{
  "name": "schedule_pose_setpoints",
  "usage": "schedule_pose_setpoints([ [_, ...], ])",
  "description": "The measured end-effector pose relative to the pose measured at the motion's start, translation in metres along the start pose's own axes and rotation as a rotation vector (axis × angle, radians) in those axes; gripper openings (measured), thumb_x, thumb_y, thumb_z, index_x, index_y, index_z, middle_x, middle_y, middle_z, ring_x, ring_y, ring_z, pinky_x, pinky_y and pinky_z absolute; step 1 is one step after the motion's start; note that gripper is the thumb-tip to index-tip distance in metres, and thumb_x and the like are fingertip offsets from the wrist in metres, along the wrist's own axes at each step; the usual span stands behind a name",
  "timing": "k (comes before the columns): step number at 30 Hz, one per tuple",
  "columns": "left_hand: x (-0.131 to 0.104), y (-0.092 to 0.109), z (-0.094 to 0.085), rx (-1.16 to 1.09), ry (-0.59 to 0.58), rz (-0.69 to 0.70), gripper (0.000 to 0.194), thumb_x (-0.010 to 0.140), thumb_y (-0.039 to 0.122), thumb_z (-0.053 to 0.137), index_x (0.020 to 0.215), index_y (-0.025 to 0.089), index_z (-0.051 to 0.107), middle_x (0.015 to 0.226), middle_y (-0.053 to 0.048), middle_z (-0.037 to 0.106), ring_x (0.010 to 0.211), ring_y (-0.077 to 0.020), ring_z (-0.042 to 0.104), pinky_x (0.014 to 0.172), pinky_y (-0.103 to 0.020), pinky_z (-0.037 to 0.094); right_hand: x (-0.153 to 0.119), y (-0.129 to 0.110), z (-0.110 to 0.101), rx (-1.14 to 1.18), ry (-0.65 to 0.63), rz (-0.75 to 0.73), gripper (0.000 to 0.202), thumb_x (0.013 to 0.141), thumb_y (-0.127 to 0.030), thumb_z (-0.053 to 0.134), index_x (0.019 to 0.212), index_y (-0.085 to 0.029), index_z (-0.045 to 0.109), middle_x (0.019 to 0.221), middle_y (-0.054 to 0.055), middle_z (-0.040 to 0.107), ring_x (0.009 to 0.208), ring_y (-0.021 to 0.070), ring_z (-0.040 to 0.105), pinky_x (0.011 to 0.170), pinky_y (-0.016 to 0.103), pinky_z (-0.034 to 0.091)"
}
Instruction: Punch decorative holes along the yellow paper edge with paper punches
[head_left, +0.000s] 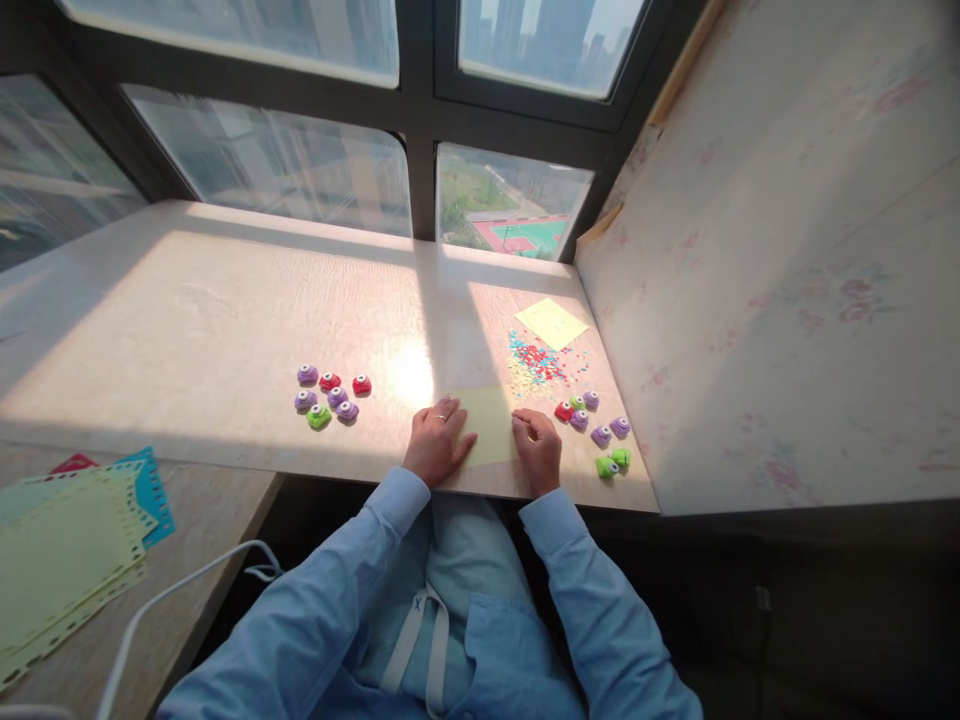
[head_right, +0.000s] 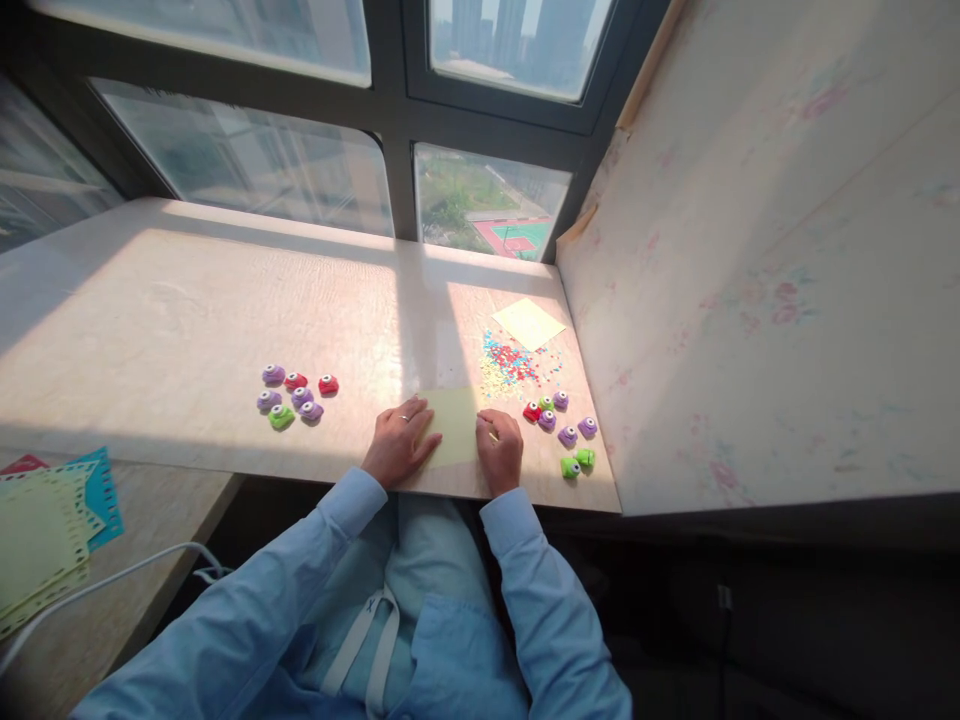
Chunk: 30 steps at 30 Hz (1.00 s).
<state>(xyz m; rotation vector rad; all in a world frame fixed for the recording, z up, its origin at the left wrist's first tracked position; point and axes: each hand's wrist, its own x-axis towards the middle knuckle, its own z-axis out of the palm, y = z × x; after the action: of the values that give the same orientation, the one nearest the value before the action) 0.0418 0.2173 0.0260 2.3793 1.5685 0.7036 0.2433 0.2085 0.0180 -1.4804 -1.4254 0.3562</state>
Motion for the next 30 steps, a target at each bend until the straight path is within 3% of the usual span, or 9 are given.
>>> schedule_pose_setpoints([
  [30, 0.000, -0.007, -0.001, -0.093, 0.046, -0.021, 0.026, 0.089, 0.030, 0.062, 0.113, 0.021, 0.069, 0.137, -0.012, 0.064, 0.132, -0.0293, 0.055, 0.108, -0.049, 0.041, 0.007, -0.006, 0.009, 0.024, 0.055, 0.142, 0.023, 0.085, -0.035, 0.056, 0.083, -0.019, 0.072, 0.091, 0.009, 0.075, 0.089, 0.0247, 0.068, 0.084, 0.040, 0.054],
])
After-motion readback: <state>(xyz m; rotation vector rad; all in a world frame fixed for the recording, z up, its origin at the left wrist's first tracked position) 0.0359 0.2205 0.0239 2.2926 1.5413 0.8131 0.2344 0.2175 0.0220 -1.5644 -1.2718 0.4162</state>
